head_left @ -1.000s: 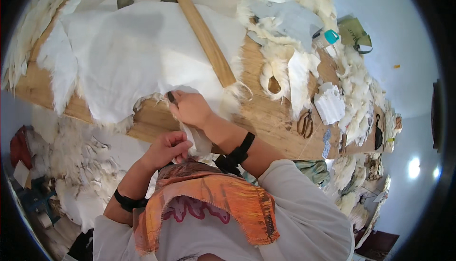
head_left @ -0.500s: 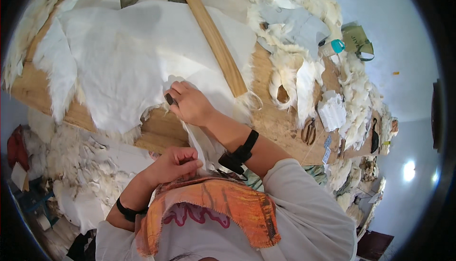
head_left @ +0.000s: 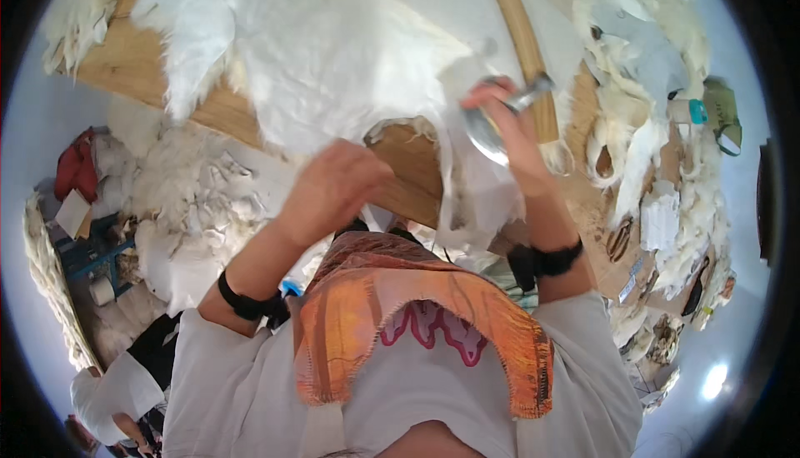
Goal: Inspecting, scoring, cutting, and pinning pieces of fur and sheepskin leather on a workbench.
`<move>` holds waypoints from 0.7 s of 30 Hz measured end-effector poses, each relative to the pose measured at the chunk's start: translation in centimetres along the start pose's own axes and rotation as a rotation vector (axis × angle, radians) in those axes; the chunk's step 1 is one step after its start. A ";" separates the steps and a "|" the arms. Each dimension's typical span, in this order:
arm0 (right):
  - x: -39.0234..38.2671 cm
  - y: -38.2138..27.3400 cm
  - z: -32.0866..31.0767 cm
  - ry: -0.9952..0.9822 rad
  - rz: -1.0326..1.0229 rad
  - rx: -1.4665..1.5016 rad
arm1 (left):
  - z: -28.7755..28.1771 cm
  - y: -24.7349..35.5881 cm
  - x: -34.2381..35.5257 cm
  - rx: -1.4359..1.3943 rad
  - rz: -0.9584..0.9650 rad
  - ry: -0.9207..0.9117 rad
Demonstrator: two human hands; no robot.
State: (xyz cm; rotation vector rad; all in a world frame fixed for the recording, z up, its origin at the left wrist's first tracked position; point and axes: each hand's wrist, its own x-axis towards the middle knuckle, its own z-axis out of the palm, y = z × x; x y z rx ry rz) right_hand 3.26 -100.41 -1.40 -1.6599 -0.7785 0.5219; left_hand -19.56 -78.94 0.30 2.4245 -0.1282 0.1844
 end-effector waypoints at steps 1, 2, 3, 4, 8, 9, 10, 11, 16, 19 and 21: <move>-1.5 -0.3 -0.8 0.058 0.035 0.034 | -1.0 -1.2 -0.8 0.160 -0.045 0.074; -3.6 -0.7 -1.7 0.125 0.097 0.066 | -1.9 -2.4 -1.3 0.224 -0.045 0.104; -5.6 -0.8 -2.6 0.185 0.168 0.124 | -2.6 -3.4 -1.6 0.225 -0.033 0.076; -8.3 -1.2 -3.6 0.241 0.255 0.189 | -3.2 -4.3 -1.8 0.228 -0.031 0.039; -17.3 0.9 -5.8 0.429 0.548 -0.281 | -4.8 -6.7 -0.3 0.138 -0.133 -0.030; -19.3 1.4 -6.2 0.416 0.517 -0.382 | -5.2 -7.1 0.5 0.089 -0.247 -0.075; -20.9 1.9 -6.2 0.493 0.443 -0.457 | -5.9 -7.8 1.5 0.005 -0.209 -0.018; -22.0 2.3 -6.1 0.533 0.372 -0.530 | -6.4 -8.4 2.7 -0.040 -0.271 -0.033; -18.7 3.2 -3.3 0.787 0.327 -0.334 | -8.7 -11.6 8.8 -0.159 -0.343 -0.045; -14.4 4.1 -2.5 0.624 -0.017 -0.611 | -9.3 -11.9 10.7 -0.193 -0.334 -0.077; -15.1 3.9 -3.9 0.406 0.029 -0.517 | -9.6 -11.6 10.8 -0.104 -0.350 -0.085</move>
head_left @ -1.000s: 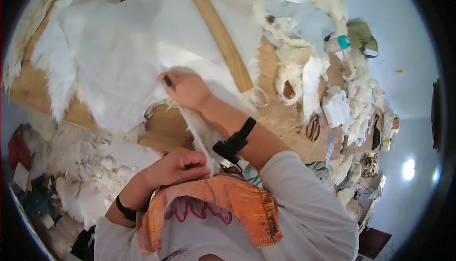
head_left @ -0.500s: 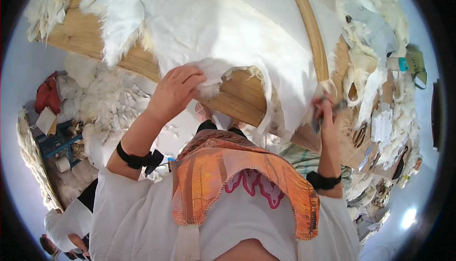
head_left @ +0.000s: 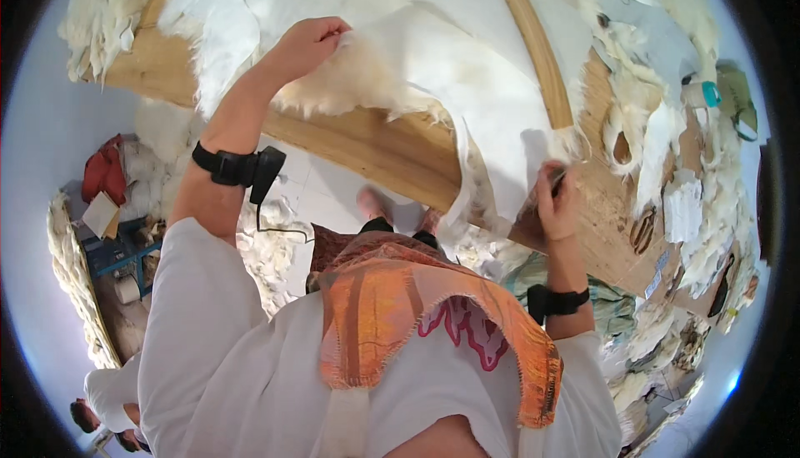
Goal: Inspecting, scoring, cutting, and pinning pieces of fur and sheepskin leather on a workbench.
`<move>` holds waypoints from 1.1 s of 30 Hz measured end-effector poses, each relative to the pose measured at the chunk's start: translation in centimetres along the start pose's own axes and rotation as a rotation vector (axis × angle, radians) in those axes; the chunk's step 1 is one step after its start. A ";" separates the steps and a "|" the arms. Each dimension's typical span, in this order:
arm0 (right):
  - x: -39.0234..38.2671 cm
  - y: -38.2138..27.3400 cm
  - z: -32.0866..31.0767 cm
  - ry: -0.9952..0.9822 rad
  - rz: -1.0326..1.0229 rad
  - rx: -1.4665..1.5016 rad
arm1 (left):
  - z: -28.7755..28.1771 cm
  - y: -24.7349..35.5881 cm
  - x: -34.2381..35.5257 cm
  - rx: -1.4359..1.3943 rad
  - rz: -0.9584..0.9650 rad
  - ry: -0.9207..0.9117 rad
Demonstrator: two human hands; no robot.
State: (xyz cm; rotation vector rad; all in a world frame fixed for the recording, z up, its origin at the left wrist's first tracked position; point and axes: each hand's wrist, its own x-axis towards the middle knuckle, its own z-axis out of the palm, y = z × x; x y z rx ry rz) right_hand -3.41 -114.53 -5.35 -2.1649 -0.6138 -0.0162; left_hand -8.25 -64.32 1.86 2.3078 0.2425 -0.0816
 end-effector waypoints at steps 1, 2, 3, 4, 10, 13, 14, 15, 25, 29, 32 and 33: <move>-0.6 0.7 -1.9 -0.077 -0.172 -0.094 | 0.0 0.1 -0.3 0.050 0.003 0.007; -1.7 1.4 -4.2 -0.174 -0.274 -0.217 | 0.1 0.2 -0.8 0.083 0.020 0.003; -3.6 2.0 -7.0 -0.225 0.073 -0.305 | 0.1 0.1 -1.4 0.055 0.008 -0.034; -5.1 2.7 -8.8 -0.108 0.202 -0.242 | 0.2 0.0 -2.1 -0.010 0.040 -0.077; -4.2 3.6 -4.1 0.237 0.361 0.072 | 2.8 -0.5 -5.8 -0.173 -0.055 -0.124; -1.3 3.1 -1.7 -0.001 0.072 0.101 | 3.5 -0.1 -6.5 -0.199 -0.144 -0.117; -1.2 3.3 -2.6 -0.067 -0.018 -0.001 | 3.6 0.0 -6.5 -0.240 -0.159 -0.129; -1.3 3.8 -4.3 -0.154 -0.171 -0.063 | 3.5 0.1 -6.6 -0.224 -0.134 -0.108; -4.7 5.8 -4.5 0.194 0.316 0.100 | 2.5 -1.3 -6.2 -0.101 -0.033 0.038; -1.6 3.3 -2.9 -0.100 0.079 0.090 | 1.9 -1.2 -5.1 -0.177 -0.035 -0.021; -4.1 4.0 -10.0 -0.172 0.003 -0.219 | 1.8 -0.9 -4.9 -0.260 -0.005 -0.035; -5.5 4.7 -12.0 -0.130 0.177 -0.348 | 1.8 -0.9 -4.9 -0.244 -0.002 -0.034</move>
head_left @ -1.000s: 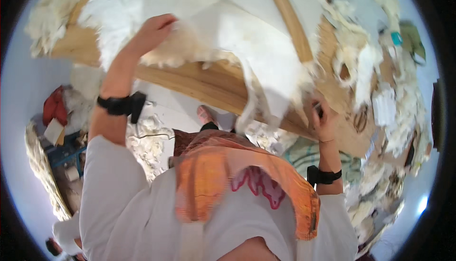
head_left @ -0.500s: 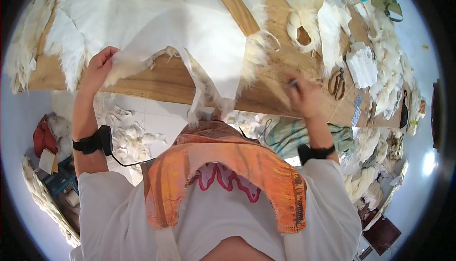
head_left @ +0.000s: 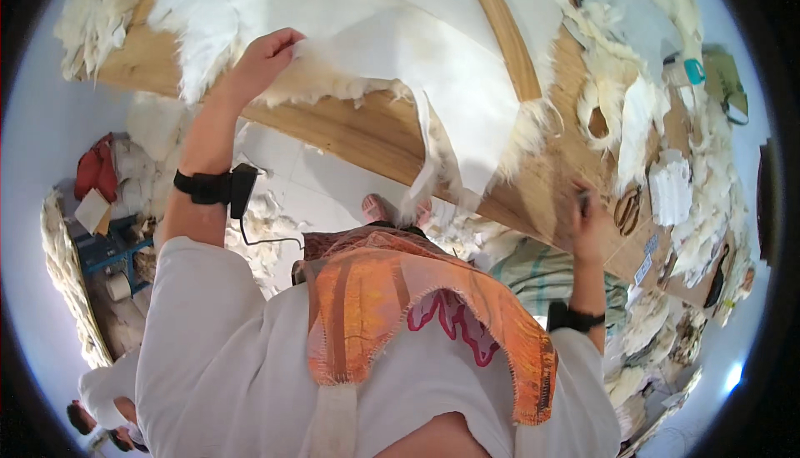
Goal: Inspecting, scoring, cutting, and pinning pieces of fur and sheepskin leather on a workbench.
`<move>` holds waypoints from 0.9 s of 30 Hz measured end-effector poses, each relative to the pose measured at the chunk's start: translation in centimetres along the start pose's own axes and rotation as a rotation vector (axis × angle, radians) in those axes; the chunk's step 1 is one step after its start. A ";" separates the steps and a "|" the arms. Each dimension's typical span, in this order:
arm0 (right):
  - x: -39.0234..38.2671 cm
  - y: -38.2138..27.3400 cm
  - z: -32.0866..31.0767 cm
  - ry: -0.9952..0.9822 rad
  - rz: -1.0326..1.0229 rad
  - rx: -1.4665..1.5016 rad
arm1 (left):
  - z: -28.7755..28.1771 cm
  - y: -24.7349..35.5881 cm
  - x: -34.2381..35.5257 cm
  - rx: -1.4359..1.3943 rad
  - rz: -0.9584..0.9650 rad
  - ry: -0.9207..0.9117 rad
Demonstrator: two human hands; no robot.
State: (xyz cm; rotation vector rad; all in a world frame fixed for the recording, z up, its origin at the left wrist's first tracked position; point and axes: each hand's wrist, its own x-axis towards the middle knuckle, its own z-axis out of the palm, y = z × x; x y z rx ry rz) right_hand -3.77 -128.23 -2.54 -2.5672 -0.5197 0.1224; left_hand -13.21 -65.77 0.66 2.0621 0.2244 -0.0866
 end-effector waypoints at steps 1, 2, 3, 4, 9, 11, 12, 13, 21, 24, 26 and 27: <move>-1.2 1.3 -0.6 0.082 0.126 0.140 | 0.1 0.0 -0.1 -0.013 0.012 0.020; -1.8 2.2 -0.4 0.154 0.373 0.243 | 0.3 -0.1 -0.1 -0.036 0.037 0.041; -1.8 2.5 0.6 0.204 0.304 0.398 | 0.5 -0.2 -0.1 -0.072 0.081 0.049; -1.6 2.3 2.1 0.248 0.322 0.527 | 0.6 -0.4 0.0 -0.037 0.055 0.095; 3.7 -5.4 8.1 0.177 0.045 0.622 | 0.9 -0.5 1.0 -0.017 -0.109 0.241; 4.7 -7.9 6.3 0.069 -0.130 0.555 | 0.8 -0.3 1.2 -0.016 -0.040 0.228; 5.0 -8.0 4.1 0.145 -0.426 0.218 | 0.8 -0.2 1.2 -0.029 -0.003 0.224; 4.9 -7.5 0.8 0.182 -0.674 -0.117 | 0.8 -0.2 1.1 -0.016 0.002 0.216; -1.8 1.3 -0.4 0.276 0.407 0.336 | 1.5 -0.8 -0.5 -0.096 -0.021 0.174; -0.2 -0.6 5.7 0.327 -0.013 0.412 | 1.7 -0.6 -1.3 -0.133 0.062 0.113; 1.5 -4.0 8.5 0.169 -0.038 0.423 | 1.6 0.2 -2.1 -0.007 0.012 -0.038; 2.2 -5.6 8.6 0.024 -0.078 0.327 | 1.7 0.7 -2.4 0.042 -0.001 -0.133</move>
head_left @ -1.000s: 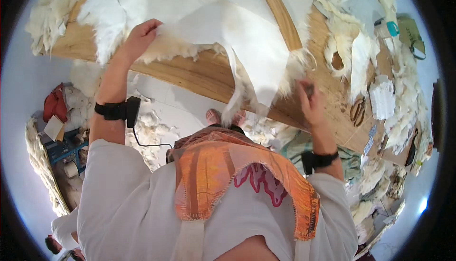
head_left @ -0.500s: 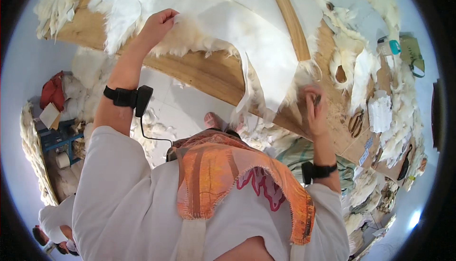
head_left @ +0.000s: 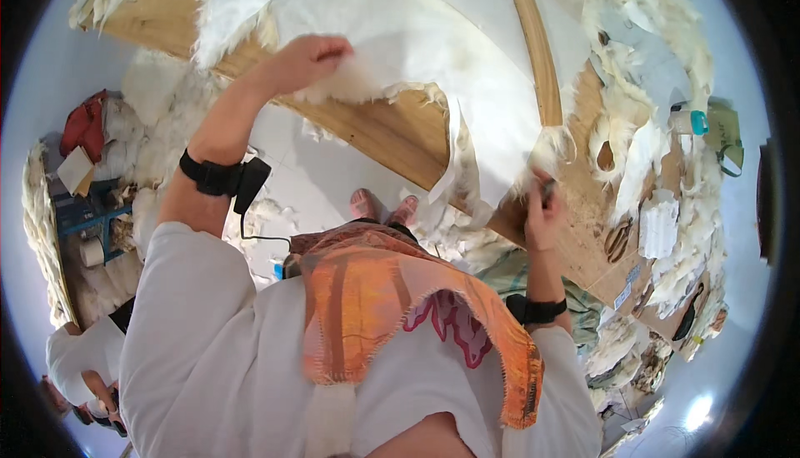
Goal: Inspecting, scoring, cutting, and pinning pieces of fur and sheepskin leather on a workbench.
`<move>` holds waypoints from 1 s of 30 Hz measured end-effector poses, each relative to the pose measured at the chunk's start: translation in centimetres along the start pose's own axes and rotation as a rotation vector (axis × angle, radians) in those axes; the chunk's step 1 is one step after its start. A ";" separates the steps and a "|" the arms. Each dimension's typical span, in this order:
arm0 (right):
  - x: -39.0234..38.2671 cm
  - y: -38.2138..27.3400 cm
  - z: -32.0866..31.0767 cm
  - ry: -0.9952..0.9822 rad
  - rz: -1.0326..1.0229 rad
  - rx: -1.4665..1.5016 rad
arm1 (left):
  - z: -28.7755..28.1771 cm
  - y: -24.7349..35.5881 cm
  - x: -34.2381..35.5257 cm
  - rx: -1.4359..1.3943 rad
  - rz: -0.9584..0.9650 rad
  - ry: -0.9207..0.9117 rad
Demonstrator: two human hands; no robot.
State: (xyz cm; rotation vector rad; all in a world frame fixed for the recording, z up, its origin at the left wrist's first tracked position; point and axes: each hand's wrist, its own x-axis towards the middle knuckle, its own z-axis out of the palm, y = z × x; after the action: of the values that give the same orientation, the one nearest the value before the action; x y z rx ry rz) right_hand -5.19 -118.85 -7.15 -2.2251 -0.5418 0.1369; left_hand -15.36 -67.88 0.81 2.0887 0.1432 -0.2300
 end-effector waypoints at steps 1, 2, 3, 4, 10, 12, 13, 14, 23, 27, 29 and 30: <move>1.1 -1.5 -0.4 -0.019 0.148 0.153 | 0.0 0.6 -0.3 0.126 -0.013 -0.112; 2.3 -2.8 -1.1 -0.059 0.259 0.305 | 0.3 1.1 -0.6 0.241 -0.029 -0.226; 3.9 -3.9 -2.2 -0.152 0.320 0.530 | 0.9 1.7 -0.7 0.374 -0.076 -0.327; 5.5 -4.7 -3.4 -0.100 0.293 0.785 | 1.7 2.1 -0.6 0.282 0.060 -0.187; 18.7 -5.0 -6.0 -0.174 0.386 1.864 | 7.9 2.0 -0.1 0.298 0.175 0.393; 22.8 -6.3 -4.1 -0.395 0.408 1.941 | 9.1 1.2 -2.4 0.117 -0.008 0.590; 24.9 -7.6 -3.2 -0.488 0.397 1.955 | 9.7 0.9 -3.7 0.033 -0.160 0.651; 26.8 -9.1 -2.3 -0.478 0.421 1.976 | 10.3 0.7 -4.9 -0.049 -0.300 0.724; 29.7 -20.9 12.0 -1.431 -0.277 0.649 | 14.1 1.7 -5.3 -0.756 -0.618 0.950; 26.3 -24.4 18.8 -1.578 -0.852 0.178 | 14.1 1.9 -4.8 -0.799 -0.588 0.945; 25.2 -25.8 21.4 -1.562 -1.101 0.167 | 14.3 1.9 -5.0 -0.830 -0.596 0.987; 24.8 -26.3 22.3 -1.589 -1.113 0.136 | 14.5 1.9 -5.0 -0.849 -0.584 1.000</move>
State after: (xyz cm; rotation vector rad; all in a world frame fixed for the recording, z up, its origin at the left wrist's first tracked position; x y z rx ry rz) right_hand 2.27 -77.61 -0.06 -0.9574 -2.3209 1.2708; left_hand -21.38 -81.39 -3.66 1.0979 1.2211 0.4856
